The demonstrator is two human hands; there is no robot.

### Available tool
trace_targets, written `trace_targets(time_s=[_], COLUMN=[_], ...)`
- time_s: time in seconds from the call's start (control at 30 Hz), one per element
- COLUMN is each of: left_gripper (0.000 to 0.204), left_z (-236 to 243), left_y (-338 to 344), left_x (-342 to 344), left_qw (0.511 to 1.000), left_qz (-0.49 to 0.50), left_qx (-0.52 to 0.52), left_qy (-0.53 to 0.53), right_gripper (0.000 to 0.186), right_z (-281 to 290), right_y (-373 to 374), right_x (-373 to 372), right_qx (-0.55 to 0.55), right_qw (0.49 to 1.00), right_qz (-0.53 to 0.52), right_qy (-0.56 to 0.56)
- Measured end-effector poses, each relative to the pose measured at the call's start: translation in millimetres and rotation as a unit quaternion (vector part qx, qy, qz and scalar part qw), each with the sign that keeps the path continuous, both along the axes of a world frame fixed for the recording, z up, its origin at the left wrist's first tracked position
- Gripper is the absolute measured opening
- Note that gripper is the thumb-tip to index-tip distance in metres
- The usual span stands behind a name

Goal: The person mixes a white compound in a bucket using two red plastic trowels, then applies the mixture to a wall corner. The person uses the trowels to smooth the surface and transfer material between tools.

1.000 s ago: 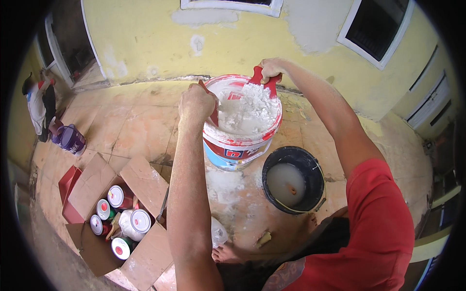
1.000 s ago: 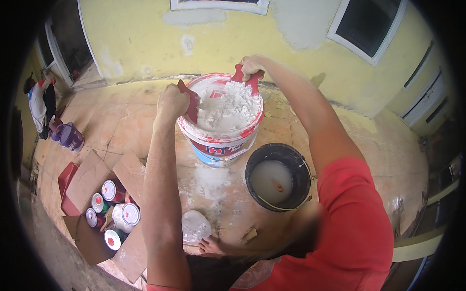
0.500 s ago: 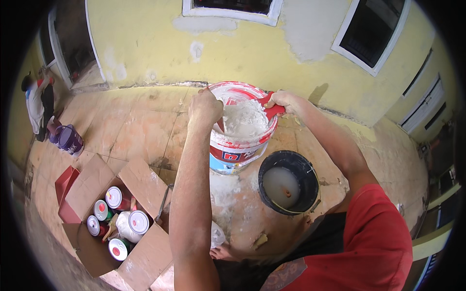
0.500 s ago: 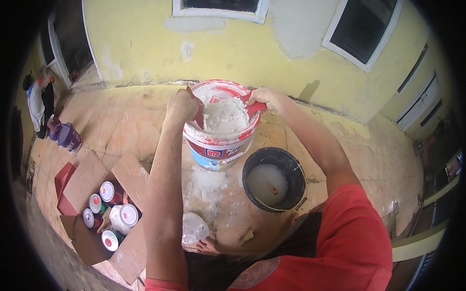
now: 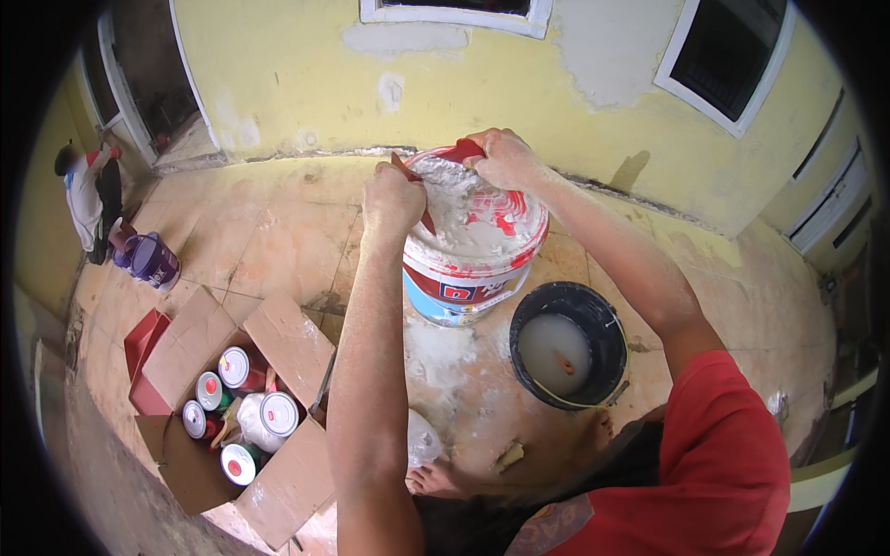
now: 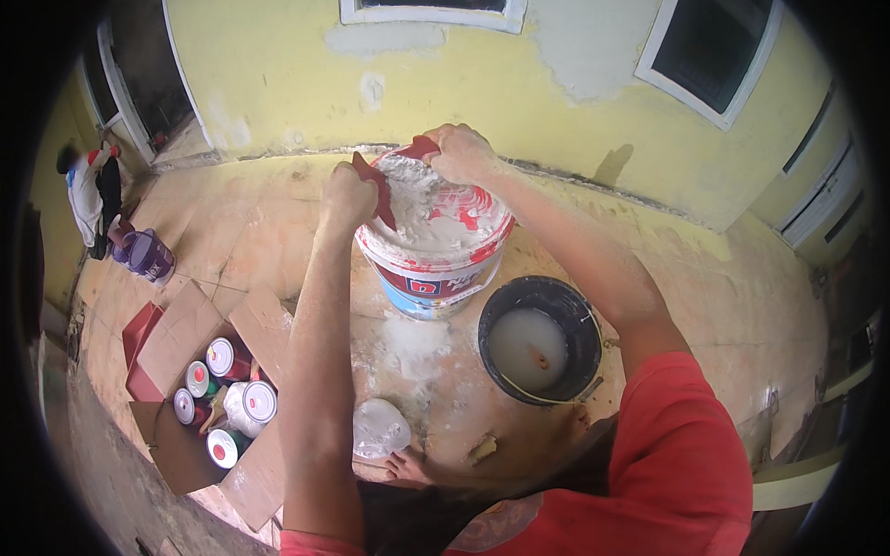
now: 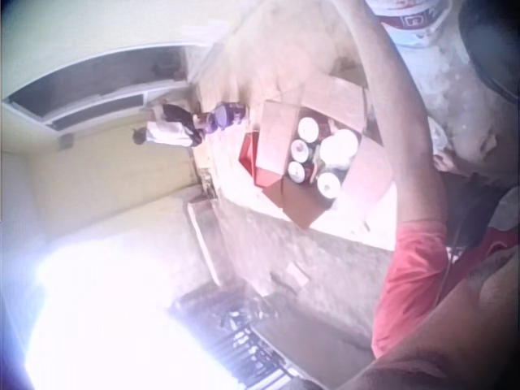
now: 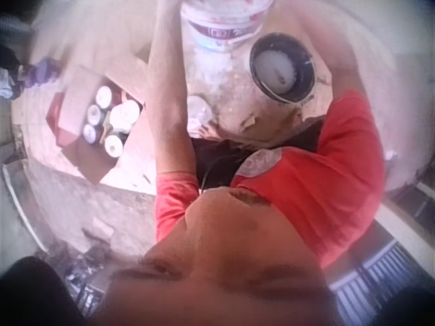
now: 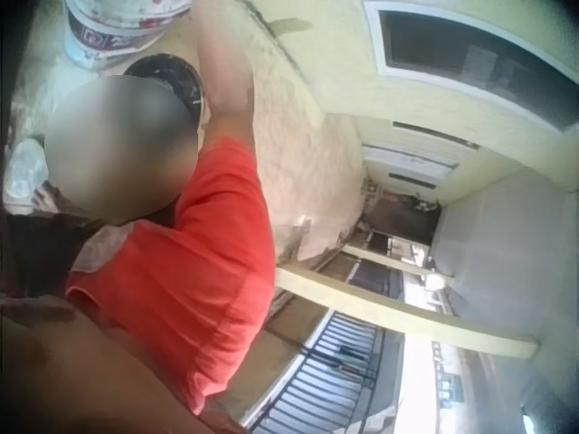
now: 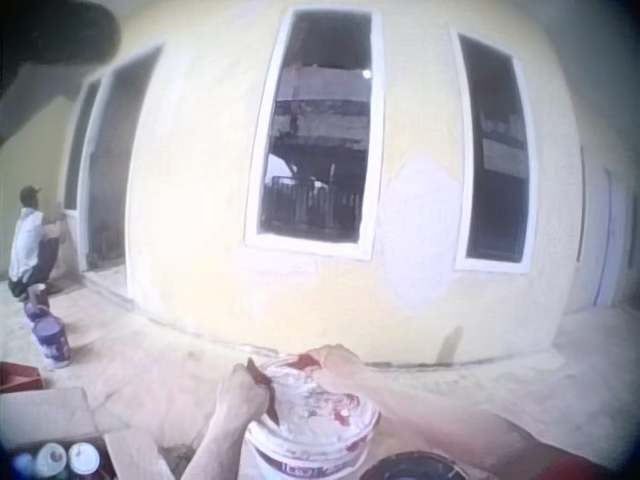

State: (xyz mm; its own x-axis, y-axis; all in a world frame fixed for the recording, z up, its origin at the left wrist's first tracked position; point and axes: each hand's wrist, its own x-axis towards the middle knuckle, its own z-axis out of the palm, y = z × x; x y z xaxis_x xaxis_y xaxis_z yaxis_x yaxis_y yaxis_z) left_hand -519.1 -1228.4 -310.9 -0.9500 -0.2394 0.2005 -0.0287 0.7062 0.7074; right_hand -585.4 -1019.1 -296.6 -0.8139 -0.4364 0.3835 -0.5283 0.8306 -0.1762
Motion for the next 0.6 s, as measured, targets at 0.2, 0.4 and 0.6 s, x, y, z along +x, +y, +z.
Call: trace_targets(time_s=[0.2, 0.4, 0.6], left_gripper=[0.049, 0.049, 0.037], left_z=[-5.8, 5.2, -4.0], left_y=[-3.5, -26.1, -12.5], left_x=[-10.2, -1.6, -13.2], left_qw=[1.000, 0.998, 0.998], left_qz=[0.019, 0.047, 0.059], left_qx=[-0.015, -0.027, -0.023], left_qy=[-0.018, -0.022, 0.027], right_gripper=[0.038, 0.037, 0.043], right_z=[-46.1, -5.9, -26.1], right_y=[47.2, 42.9, 28.1], right_x=[26.9, 8.2, 2.0], right_qx=[0.121, 0.201, 0.150], right_qw=[0.975, 0.963, 0.976], right_qz=[0.185, 0.174, 0.160], right_qy=[0.033, 0.044, 0.001])
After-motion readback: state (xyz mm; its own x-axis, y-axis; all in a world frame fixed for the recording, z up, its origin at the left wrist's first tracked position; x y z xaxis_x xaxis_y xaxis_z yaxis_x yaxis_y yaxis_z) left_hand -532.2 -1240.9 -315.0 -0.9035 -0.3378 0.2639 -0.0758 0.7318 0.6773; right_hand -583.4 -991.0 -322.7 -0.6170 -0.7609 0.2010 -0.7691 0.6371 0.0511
